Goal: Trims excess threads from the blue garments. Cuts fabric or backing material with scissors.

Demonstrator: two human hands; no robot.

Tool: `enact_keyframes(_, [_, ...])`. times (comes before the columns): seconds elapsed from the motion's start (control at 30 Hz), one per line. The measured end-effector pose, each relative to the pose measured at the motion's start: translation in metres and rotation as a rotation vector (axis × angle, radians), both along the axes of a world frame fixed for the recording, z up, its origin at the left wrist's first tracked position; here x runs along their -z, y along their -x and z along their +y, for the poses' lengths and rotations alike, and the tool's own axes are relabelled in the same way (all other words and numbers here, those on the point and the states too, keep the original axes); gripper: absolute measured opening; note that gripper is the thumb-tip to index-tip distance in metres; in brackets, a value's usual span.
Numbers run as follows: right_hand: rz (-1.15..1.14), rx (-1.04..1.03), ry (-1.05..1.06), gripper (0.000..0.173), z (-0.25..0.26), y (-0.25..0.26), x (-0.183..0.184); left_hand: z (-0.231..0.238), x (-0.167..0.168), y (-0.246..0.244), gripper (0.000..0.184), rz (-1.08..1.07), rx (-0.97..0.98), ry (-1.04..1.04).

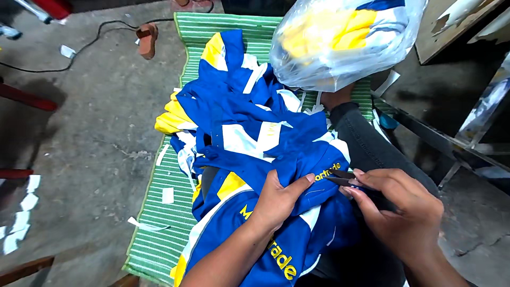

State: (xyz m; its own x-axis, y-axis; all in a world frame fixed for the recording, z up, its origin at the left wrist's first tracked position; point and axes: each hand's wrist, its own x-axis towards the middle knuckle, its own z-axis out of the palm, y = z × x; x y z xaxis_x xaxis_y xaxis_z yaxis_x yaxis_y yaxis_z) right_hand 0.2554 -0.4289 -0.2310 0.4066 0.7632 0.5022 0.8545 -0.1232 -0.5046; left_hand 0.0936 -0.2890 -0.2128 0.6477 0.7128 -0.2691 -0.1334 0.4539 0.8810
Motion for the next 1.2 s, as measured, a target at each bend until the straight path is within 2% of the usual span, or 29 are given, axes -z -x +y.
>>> enact_keyframes(0.17, [0.215,-0.041,-0.007,0.026,0.002,0.000,0.006,0.001,0.002,0.001,0.015,-0.005,0.016,-0.021])
enact_keyframes(0.33, [0.139,-0.035,0.000,0.024,0.003,-0.001,0.006,0.002,0.005,0.002,0.015,-0.004,0.035,-0.021])
enact_keyframes(0.57, [0.174,-0.032,0.012,0.023,0.004,-0.001,0.005,0.001,0.007,0.003,0.014,0.010,0.032,-0.029])
enact_keyframes(0.7, [0.334,-0.066,-0.010,0.025,0.005,0.001,0.004,0.000,0.005,0.004,0.014,0.012,0.001,-0.003])
enact_keyframes(0.8, [0.574,-0.084,-0.106,0.029,0.007,0.009,0.009,-0.001,0.003,0.005,0.014,0.013,-0.109,0.012])
enact_keyframes(0.97, [0.864,-0.100,-0.264,0.034,0.008,0.043,0.038,-0.007,-0.003,0.007,0.015,-0.016,-0.458,-0.038])
enact_keyframes(1.03, [0.970,-0.128,-0.290,0.031,0.004,0.063,0.050,-0.009,-0.007,0.011,0.016,-0.067,-0.547,-0.072])
enact_keyframes(1.2, [1.047,-0.320,-0.308,0.023,-0.011,0.107,0.055,-0.006,-0.023,0.032,0.017,-0.127,-0.672,-0.164])
